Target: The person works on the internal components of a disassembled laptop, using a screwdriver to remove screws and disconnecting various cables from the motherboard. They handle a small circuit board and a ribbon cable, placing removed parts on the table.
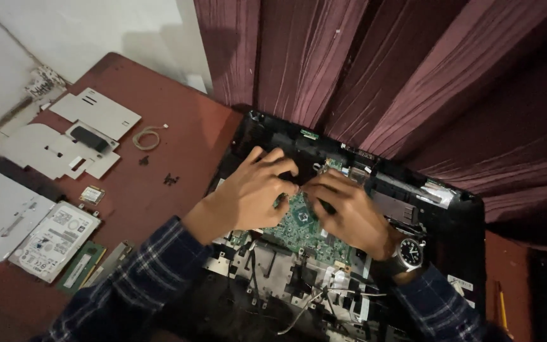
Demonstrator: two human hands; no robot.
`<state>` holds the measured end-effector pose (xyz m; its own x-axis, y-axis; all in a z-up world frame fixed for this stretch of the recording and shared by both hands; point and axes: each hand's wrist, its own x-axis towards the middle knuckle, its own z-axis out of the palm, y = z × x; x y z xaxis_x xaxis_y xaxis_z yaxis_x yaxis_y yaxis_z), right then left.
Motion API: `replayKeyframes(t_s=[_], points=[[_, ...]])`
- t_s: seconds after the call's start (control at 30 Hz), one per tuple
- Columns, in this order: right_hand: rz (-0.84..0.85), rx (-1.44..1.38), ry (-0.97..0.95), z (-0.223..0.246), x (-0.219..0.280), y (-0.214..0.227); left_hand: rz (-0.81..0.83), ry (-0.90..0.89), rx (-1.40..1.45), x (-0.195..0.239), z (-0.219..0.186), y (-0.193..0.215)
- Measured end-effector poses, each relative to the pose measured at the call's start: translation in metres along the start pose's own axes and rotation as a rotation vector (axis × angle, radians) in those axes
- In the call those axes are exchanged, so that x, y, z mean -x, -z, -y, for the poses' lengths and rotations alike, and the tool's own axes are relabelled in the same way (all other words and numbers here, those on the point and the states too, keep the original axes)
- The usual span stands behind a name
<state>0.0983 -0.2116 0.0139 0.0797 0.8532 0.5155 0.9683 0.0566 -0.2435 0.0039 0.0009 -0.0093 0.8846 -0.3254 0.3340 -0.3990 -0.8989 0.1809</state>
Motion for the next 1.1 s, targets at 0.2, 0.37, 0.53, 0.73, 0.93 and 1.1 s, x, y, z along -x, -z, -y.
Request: replayKeyframes(t_s=[0.2, 0.37, 0.53, 0.73, 0.93, 1.1], points=[[0.002, -0.145, -0.04, -0.001, -0.004, 0.002, -0.153, -0.053, 0.03, 0.021, -0.006, 0.045], [-0.001, -0.114, -0.067, -0.005, 0.001, -0.002, -0.454, 0.041, 0.243, 0.091, -0.023, 0.152], [-0.042, -0.118, -0.055, 0.008, -0.004, 0.002, -0.48, 0.311, 0.058, 0.194, -0.038, 0.176], [0.001, -0.121, -0.065, 0.013, -0.002, 0.011, -0.069, 0.714, -0.211, 0.278, -0.051, 0.124], [0.034, -0.092, -0.088, 0.045, 0.004, 0.034, -0.041, 0.694, -0.318, 0.293, -0.052, 0.09], [0.043, -0.102, -0.156, 0.092, 0.018, 0.062, -0.087, 0.671, -0.338, 0.285, -0.055, 0.087]])
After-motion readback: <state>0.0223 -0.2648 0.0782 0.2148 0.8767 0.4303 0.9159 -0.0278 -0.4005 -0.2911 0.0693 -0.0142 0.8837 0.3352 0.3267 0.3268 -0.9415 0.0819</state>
